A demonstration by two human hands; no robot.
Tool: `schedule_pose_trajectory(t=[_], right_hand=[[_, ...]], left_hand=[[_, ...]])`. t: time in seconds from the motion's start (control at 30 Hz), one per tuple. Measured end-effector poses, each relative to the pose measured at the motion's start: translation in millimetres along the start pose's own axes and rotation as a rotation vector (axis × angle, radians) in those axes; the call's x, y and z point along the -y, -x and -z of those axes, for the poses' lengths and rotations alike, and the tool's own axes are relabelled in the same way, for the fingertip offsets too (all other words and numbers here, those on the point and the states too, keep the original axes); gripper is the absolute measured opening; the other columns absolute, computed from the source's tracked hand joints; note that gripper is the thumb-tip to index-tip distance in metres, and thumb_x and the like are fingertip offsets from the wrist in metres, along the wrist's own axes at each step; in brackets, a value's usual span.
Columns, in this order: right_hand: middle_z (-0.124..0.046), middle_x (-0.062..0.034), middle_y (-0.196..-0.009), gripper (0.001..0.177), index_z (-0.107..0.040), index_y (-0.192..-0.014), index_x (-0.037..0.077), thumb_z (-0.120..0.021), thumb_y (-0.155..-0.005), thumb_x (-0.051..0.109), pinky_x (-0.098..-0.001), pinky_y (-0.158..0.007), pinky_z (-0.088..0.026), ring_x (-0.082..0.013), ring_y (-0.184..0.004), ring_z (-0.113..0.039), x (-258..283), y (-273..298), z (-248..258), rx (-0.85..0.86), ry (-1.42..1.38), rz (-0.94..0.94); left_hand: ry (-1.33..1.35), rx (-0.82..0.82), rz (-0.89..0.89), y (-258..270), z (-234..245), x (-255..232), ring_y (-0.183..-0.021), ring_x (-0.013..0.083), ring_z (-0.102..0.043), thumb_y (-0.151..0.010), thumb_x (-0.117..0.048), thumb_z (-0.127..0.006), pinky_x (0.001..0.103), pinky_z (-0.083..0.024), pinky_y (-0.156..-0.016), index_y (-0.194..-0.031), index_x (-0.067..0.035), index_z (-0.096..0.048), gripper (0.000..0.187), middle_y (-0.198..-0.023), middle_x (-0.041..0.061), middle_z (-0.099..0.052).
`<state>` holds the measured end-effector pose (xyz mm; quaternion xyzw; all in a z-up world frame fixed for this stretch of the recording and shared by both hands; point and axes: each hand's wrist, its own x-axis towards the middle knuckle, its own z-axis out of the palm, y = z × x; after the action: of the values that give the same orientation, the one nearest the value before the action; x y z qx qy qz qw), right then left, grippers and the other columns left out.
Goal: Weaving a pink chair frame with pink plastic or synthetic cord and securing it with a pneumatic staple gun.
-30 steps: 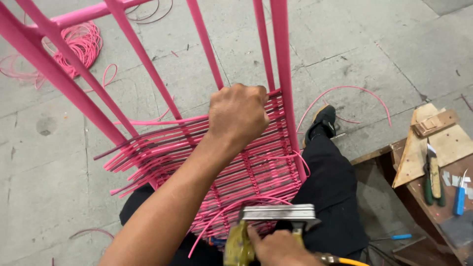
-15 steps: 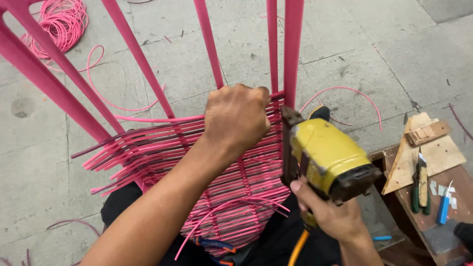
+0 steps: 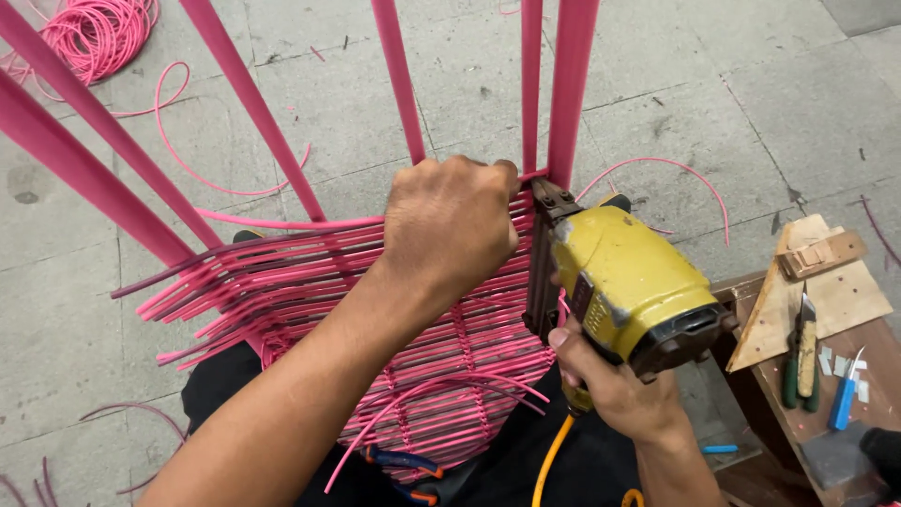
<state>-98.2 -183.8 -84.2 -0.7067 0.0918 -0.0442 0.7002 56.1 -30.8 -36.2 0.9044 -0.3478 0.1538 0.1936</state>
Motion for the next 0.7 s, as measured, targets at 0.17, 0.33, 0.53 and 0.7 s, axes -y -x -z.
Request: schedule_pose_trajectory(t=[0.17, 0.33, 0.53, 0.7], right_hand=[[-0.056, -0.0019, -0.063, 0.042, -0.057, -0.125, -0.006, -0.065, -0.083, -0.005, -0.0259, -0.041, -0.044, -0.0098, -0.046, -0.052, -2, 0, 0, 0.005, 0.038, 0.051], [-0.056, -0.0021, -0.064, 0.04, -0.058, -0.124, -0.006, -0.065, -0.084, -0.006, -0.0254, -0.041, -0.044, -0.0094, -0.046, -0.052, -3, 0, 0, 0.012, 0.058, 0.072], [-0.056, -0.001, -0.062, 0.037, -0.059, -0.119, -0.003, -0.065, -0.083, -0.006, -0.0249, -0.04, -0.043, -0.0088, -0.045, -0.052, -10, 1, 3, 0.001, 0.045, 0.073], [-0.055, 0.0018, -0.054, 0.015, -0.06, -0.078, 0.005, -0.07, -0.089, 0.002, -0.0258, -0.04, -0.044, -0.0088, -0.042, -0.053, -21, 1, 10, 0.007, 0.221, 0.113]], left_hand=[[-0.001, -0.002, 0.002, 0, 1, 0, -0.051, 0.03, -0.071, -0.071, -0.006, -0.062, 0.044, -0.055, -0.044, -0.078, -0.006, -0.077, 0.017, -0.058, 0.018, -0.068], [0.0, 0.014, 0.005, 0, 1, 0, -0.052, 0.0298, -0.071, -0.072, -0.005, -0.061, 0.044, -0.056, -0.045, -0.078, -0.005, -0.077, 0.017, -0.059, 0.018, -0.068], [0.004, -0.047, -0.035, 0, 0, 1, -0.051, 0.031, -0.07, -0.07, -0.006, -0.062, 0.044, -0.056, -0.046, -0.076, -0.005, -0.076, 0.015, -0.059, 0.018, -0.068], [-0.011, 0.107, 0.028, -3, 0, 0, -0.047, 0.0242, -0.07, -0.074, 0.0, -0.057, 0.041, -0.054, -0.039, -0.081, -0.004, -0.076, 0.021, -0.057, 0.017, -0.068]])
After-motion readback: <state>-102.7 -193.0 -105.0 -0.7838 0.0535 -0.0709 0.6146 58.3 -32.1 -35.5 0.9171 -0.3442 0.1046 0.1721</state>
